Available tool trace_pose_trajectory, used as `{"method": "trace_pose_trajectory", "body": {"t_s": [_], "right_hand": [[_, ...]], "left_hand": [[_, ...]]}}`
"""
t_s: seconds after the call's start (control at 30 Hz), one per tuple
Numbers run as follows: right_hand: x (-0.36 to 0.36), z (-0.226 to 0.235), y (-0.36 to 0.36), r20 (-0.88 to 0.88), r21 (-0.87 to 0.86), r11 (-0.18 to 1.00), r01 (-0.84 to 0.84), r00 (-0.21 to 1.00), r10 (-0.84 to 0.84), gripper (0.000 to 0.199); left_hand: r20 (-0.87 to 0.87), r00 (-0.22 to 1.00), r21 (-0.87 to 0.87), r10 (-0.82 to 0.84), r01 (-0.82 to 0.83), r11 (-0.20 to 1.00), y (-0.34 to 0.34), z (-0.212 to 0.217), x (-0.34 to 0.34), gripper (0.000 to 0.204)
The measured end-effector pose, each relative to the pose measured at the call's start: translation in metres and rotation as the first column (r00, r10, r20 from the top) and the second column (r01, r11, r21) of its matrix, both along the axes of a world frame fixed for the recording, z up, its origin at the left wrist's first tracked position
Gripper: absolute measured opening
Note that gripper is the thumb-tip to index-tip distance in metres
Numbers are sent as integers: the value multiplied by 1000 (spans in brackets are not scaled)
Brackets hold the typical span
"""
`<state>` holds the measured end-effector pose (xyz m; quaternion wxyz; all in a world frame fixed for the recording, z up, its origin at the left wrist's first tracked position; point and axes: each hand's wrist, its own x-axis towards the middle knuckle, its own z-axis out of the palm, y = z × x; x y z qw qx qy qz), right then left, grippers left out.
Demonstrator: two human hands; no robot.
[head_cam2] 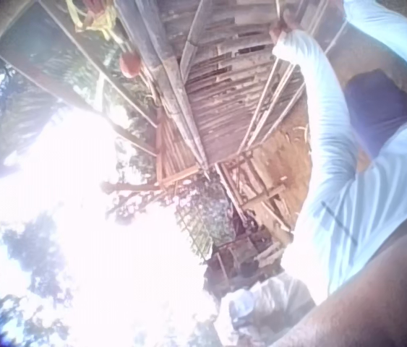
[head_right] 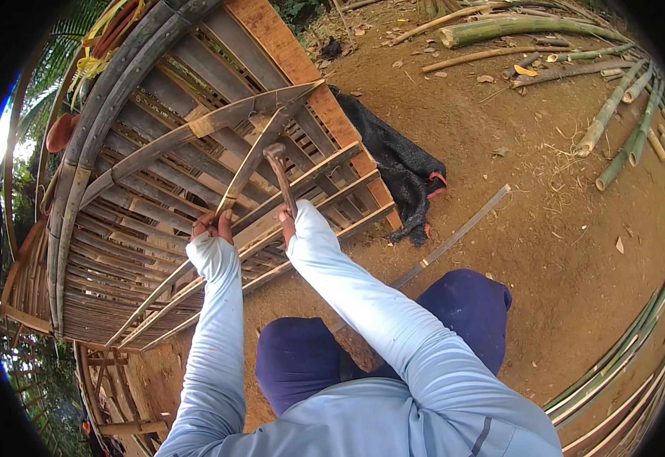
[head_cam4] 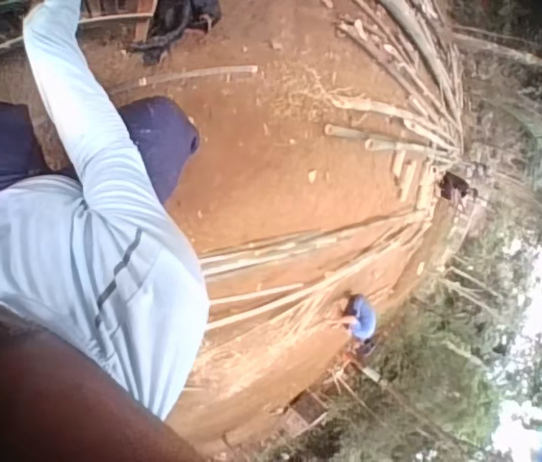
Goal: The person weaves thin bamboo strips into a curved bamboo frame using a hammer to secure them. They repeatedly pick up strips, thread them through the frame, and tap them into place.
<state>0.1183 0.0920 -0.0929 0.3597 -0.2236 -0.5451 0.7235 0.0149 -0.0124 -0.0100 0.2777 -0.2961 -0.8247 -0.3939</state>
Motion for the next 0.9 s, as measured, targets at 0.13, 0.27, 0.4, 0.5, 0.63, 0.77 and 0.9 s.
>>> {"method": "trace_pose_trajectory", "body": {"t_s": [0.13,0.27,0.4,0.5,0.63,0.77,0.9], "right_hand": [[29,-50,-26,74,353,931,92,989,-126,9],[46,-167,-26,811,321,806,-497,584,37,16],[79,-211,-27,974,-54,782,-620,141,179,27],[87,-219,-20,966,-250,760,-600,-104,236,26],[86,-174,-13,979,-46,701,-711,108,173,24],[61,-174,-10,959,-70,702,-708,145,242,25],[85,-196,-17,969,-47,689,-723,135,208,26]], "left_hand": [[3,1000,34,-29,29,999,0,1,0,32],[-32,999,8,-8,8,1000,9,7,5,30],[-117,992,-1,-54,54,999,-2,-7,-12,30],[-70,998,-51,-10,6,999,-3,-2,-7,31],[-86,996,-78,-9,3,997,-5,-7,-11,33],[-31,999,-62,-45,43,997,1,-1,-4,33],[-32,999,-130,-4,0,992,-1,11,3,31]]}}
